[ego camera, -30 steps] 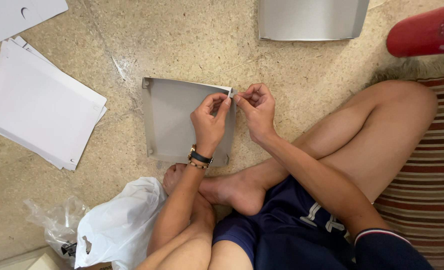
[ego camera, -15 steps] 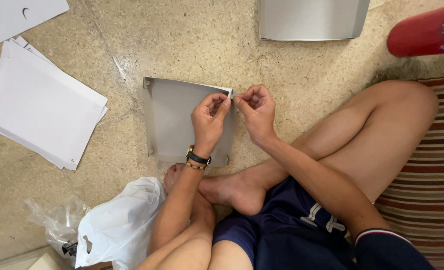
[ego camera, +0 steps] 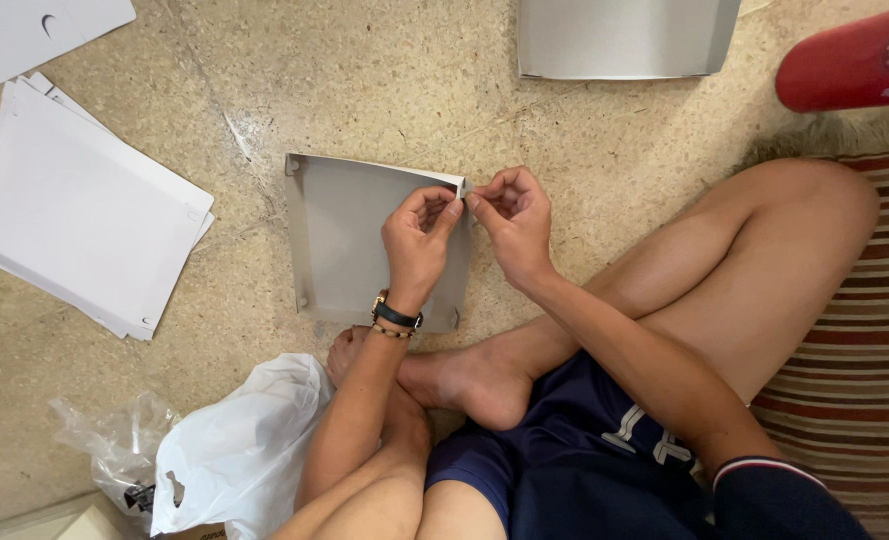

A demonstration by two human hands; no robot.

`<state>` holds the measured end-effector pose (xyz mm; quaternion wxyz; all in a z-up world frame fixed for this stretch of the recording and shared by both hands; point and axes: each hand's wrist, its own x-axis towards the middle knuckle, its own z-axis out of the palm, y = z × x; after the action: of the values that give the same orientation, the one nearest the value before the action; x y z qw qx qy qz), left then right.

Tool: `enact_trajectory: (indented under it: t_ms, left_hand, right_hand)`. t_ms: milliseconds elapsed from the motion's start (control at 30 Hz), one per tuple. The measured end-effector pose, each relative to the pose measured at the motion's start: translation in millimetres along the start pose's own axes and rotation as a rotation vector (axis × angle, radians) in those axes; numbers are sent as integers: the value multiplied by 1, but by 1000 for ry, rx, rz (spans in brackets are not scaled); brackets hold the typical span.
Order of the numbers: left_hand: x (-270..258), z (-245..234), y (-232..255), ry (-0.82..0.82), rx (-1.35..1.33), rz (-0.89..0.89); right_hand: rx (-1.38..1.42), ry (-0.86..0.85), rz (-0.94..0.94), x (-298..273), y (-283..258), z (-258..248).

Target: The person assembles a white cardboard box by folding up the sides and interlocking the corners by hand while sitting on the floor.

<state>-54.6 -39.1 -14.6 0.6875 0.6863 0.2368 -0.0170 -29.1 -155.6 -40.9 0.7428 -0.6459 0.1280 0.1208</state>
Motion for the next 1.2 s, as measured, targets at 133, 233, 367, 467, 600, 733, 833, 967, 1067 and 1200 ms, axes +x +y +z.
enact_trajectory:
  t_ms: [133, 233, 367, 467, 600, 733, 833, 967, 1067, 1200]
  left_hand:
    - [-1, 1, -1, 4, 69, 50]
    - [-3, 3, 8, 1, 79, 80]
    - [-3, 2, 6, -25, 171, 151]
    - [0, 4, 2, -33, 312, 198]
    - [5, 5, -11, -54, 551, 316]
    - [6, 2, -20, -77, 682, 384]
    - [6, -3, -40, -143, 718, 439]
    - [-2, -20, -35, -182, 723, 514]
    - [-16, -56, -7, -139, 711, 527]
    - [-31, -122, 2, -59, 769, 537]
  right_hand:
    - [-147, -59, -66, -3, -14, 1]
    - [-250, -104, -124, -11, -27, 1]
    - [-192, -220, -40, -22, -29, 0]
    - [-135, -347, 50, -15, -30, -13]
    - [-819, -410, -372, -4, -61, -19]
    - [-1119, -489, -780, 16, -36, -27]
    - [-1235, -534, -838, 23, -21, -27]
    - [-1275, -503, -1014, 25, -16, -22]
    - [-1301, -506, -1079, 23, -22, -19]
    - [-1309, -491, -1112, 21, -27, -15]
